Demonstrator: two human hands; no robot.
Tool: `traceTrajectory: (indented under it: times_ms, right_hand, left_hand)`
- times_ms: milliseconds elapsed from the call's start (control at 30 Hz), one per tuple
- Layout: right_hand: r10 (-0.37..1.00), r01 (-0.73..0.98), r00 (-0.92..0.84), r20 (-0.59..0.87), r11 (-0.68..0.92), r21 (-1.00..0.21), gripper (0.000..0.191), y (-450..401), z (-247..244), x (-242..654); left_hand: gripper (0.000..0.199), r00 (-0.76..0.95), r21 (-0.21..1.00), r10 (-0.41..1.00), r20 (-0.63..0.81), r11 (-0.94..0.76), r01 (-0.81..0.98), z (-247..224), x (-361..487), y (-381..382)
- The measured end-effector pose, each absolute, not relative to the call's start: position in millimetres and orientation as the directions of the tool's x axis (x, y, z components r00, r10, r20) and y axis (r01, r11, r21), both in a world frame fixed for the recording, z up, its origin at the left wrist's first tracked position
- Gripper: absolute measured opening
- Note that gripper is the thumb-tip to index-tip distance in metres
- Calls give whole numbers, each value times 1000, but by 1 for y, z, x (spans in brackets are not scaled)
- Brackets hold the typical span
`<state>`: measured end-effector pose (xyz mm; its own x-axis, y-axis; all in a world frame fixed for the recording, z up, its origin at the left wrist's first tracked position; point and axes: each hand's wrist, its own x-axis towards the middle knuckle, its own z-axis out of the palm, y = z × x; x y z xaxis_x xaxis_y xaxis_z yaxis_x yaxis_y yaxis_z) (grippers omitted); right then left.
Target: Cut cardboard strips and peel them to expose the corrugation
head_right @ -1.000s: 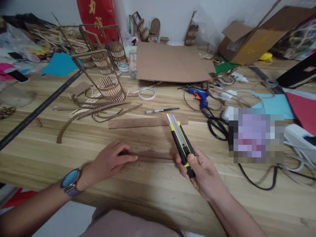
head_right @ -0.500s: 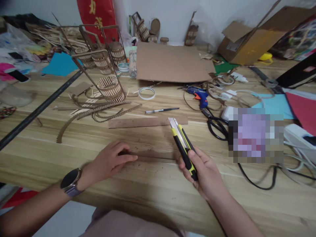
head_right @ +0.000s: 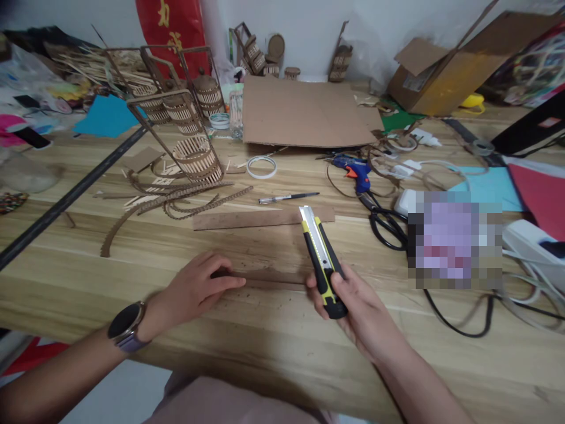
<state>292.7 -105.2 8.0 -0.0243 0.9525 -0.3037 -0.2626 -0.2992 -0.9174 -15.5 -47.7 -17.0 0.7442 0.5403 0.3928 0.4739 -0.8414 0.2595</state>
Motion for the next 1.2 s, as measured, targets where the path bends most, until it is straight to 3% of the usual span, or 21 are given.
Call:
traceTrajectory:
  times_ms: [233, 833, 1000, 1200]
  right_hand:
    - [945, -304, -196, -262, -313, -900, 29, -107, 10, 295]
    - [945, -189, 49, -322, -308, -932, 58, -106, 0, 294]
    - [962, -195, -1, -272, -267, -944, 51, -105, 6, 298]
    - [945, -309, -75, -319, -326, -893, 37, -108, 6, 305]
  left_hand:
    - [36, 750, 228, 527, 399, -850, 476, -18, -16, -48]
    - [37, 744, 226, 533, 402, -845, 484, -18, -15, -48]
    - [37, 744, 220, 532, 404, -846, 485, -18, -15, -48]
    - [37, 757, 214, 527, 387, -850, 482, -18, -16, -48]
